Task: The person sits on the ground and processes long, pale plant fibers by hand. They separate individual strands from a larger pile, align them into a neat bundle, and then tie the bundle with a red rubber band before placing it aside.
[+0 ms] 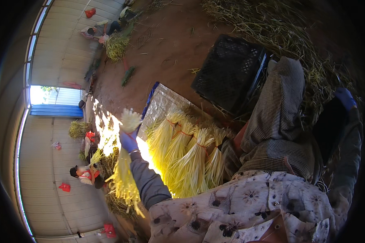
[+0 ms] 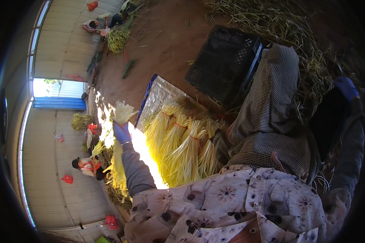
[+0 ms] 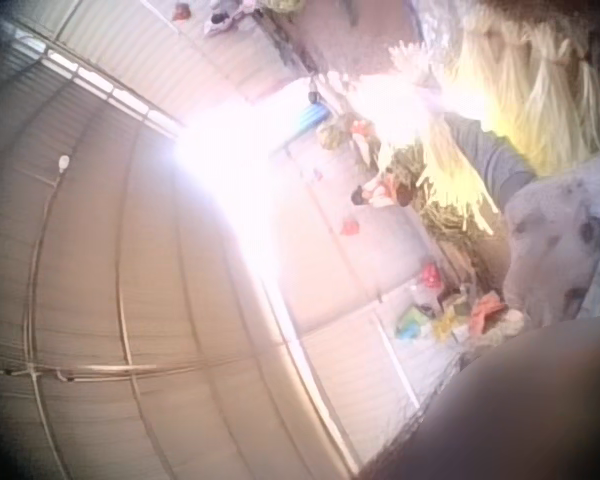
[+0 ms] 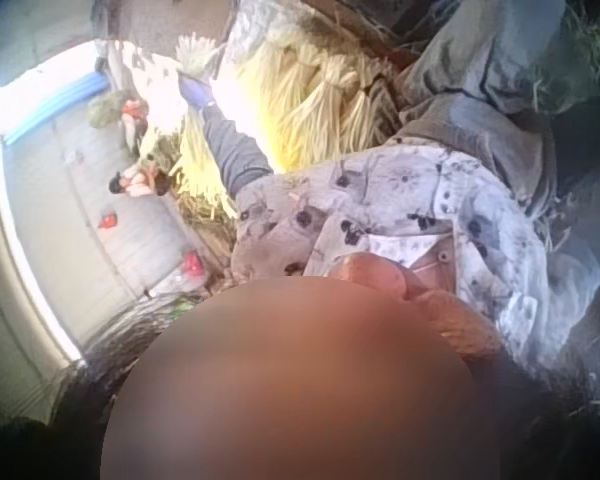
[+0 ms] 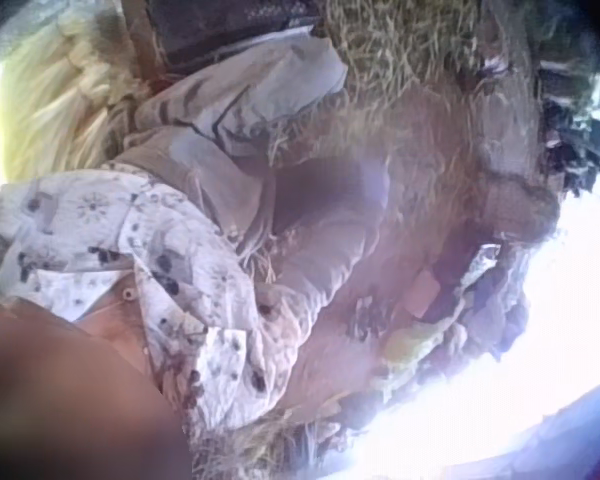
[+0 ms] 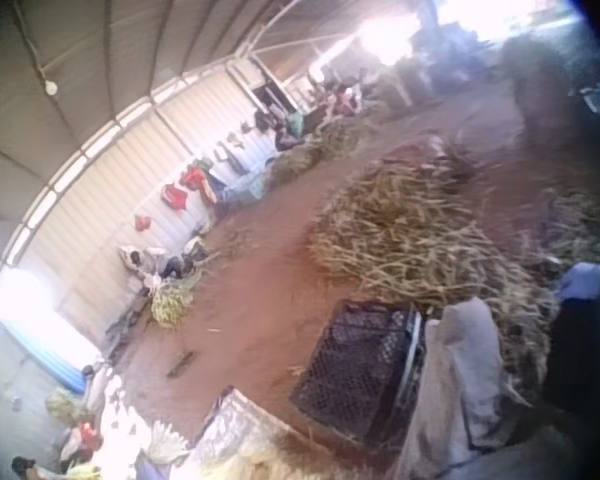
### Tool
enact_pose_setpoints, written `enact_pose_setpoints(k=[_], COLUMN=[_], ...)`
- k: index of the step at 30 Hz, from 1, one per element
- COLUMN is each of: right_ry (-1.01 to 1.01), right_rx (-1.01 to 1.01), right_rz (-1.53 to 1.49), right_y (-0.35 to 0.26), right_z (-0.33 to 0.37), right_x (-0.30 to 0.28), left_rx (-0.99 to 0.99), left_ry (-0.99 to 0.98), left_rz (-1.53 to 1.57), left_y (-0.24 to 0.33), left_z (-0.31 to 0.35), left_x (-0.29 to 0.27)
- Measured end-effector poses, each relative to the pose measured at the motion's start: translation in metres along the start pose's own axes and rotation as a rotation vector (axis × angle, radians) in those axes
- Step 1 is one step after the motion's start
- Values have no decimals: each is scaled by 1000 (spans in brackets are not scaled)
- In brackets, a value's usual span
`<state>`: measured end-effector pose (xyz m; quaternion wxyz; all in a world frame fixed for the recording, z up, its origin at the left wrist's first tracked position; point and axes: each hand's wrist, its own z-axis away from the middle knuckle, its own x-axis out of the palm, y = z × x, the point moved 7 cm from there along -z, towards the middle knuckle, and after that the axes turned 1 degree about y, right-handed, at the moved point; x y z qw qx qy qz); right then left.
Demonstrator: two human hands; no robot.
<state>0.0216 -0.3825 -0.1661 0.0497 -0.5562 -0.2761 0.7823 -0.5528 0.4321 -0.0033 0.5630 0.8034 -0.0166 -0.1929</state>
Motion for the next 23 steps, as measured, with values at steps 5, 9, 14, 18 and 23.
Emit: enact_pose_setpoints(k=[5,9,14,18,23], right_ry=[-20,20,-17,201,597], right_rx=[34,34,-16,-195,-688], right_rz=[27,73,24,-269,-304], right_y=[34,49,-22,-118,-253], right_z=[6,5,42,69,141], right_x=[-7,-8,-25,-60,-151], left_rx=[-443,-243,-451,-191,221], left_ry=[-640,-458,-799,-819,-1007], left_rz=[-1347,-1392,-1270,-989,-816], left_y=[-215,-231,-176,-89,36], left_z=[145,166,139,131,147], left_x=[73,86,126,234,369])
